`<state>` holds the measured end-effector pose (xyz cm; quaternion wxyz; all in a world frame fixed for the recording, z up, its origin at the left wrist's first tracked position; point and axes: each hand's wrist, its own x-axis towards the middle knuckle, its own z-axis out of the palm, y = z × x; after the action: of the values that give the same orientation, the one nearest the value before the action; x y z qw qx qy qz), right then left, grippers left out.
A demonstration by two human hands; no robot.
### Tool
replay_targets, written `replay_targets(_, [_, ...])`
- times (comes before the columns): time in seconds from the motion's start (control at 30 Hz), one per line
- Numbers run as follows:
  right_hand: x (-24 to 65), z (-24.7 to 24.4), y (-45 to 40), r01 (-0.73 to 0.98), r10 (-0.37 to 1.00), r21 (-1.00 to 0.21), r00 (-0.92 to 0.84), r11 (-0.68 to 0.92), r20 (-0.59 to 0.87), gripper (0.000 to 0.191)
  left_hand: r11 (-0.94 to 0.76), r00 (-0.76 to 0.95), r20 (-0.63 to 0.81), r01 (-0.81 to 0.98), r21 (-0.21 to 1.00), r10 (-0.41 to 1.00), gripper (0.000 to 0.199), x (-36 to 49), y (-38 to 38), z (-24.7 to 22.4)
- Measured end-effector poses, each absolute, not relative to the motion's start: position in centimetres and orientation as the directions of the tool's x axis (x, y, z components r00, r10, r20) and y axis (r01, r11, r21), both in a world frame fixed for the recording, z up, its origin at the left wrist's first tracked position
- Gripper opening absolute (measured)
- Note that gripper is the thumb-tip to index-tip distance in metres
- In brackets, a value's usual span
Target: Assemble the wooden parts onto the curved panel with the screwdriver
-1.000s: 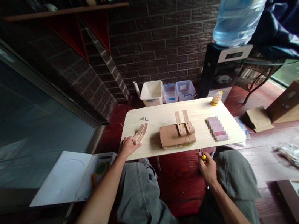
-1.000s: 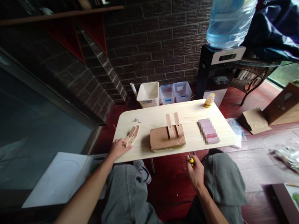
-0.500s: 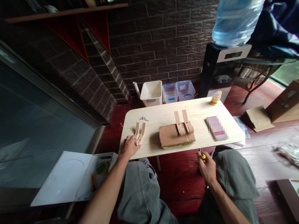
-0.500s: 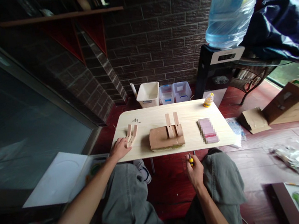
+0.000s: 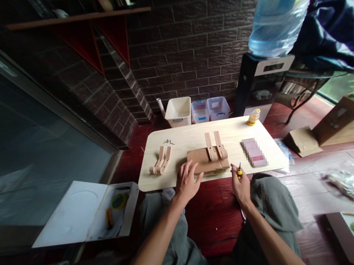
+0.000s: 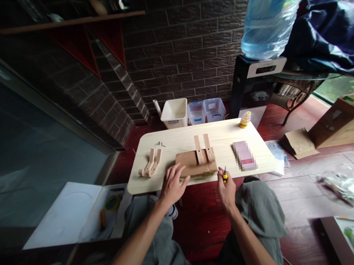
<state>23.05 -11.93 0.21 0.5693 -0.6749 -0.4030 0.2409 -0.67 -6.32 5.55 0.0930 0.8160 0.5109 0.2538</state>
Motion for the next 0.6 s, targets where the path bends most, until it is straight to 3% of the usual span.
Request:
replay_targets(0.23, [22.7, 0.6, -11.8, 0.234, 0.83, -0.97, 0.552, -0.063, 0.08, 0.061, -0.483, 0.35, 0.374, 0.797, 0.363, 0.859, 0.042, 0.6, -6.8, 4.2])
replay_targets(0.6, [20.2, 0.4, -14.2, 0.152, 0.858, -0.988, 0.51, -0.021, 0.06, 0.063, -0.49, 0.363, 0.351, 0.772, 0.405, 0.863, 0.04, -0.6, -5.0, 4.5])
